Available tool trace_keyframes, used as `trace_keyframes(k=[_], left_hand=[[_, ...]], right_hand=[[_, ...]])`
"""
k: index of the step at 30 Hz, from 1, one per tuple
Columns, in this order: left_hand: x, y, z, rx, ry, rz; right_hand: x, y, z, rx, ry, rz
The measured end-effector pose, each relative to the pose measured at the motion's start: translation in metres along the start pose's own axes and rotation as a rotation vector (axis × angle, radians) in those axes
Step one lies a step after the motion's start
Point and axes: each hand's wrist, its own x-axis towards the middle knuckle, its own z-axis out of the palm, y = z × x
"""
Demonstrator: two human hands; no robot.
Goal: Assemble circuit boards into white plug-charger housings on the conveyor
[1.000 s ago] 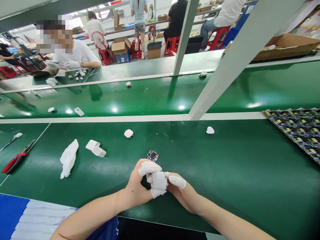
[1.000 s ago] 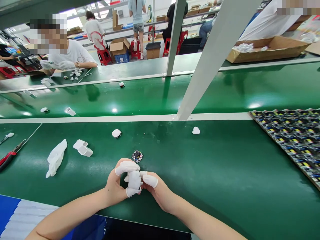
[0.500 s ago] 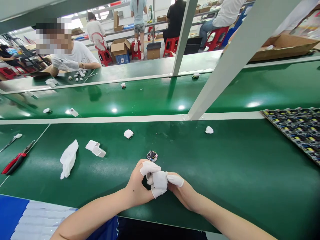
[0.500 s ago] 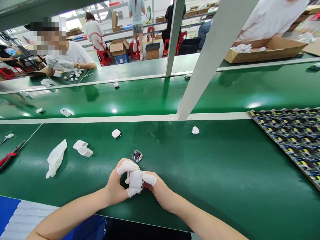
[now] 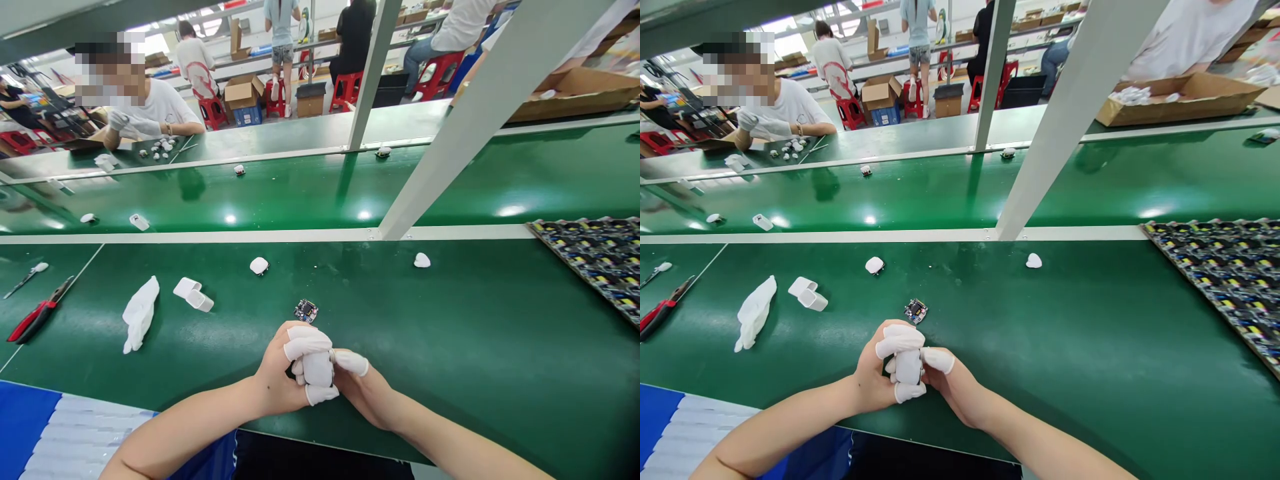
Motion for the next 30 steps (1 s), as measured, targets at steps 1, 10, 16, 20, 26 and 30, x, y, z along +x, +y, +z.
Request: trace_keyframes(k=[1, 10, 16, 20, 26, 30], left_hand=[[0.0, 0.0, 0.0, -0.004, 0.004, -0.007], [0.0, 0.001, 0.003, 0.141, -0.012, 0.096], [0.003, 0.003, 0.002, 0.17, -0.039, 0.092], [0.002, 0.001, 0.002, 0.168, -0.016, 0.075], [0.003, 0.0, 0.001, 0.105, -0.042, 0.048], [0.004, 0.001, 0.002, 0.109, -0.057, 0.031]], right_hand=[[0.0, 0.001, 0.0, -0.002, -0.004, -0.002], [-0.006, -0.004, 0.001, -0.358, 0.081, -0.105], [-0.004, 0.003, -0.003, -0.427, 0.023, -0.138], [-0.001, 0.005, -0.001, -0.428, 0.064, -0.07], [-0.001, 0.0, -0.001, -0.346, 0.064, -0.049], [0.002, 0.009, -0.002, -0.344, 0.113, -0.045]])
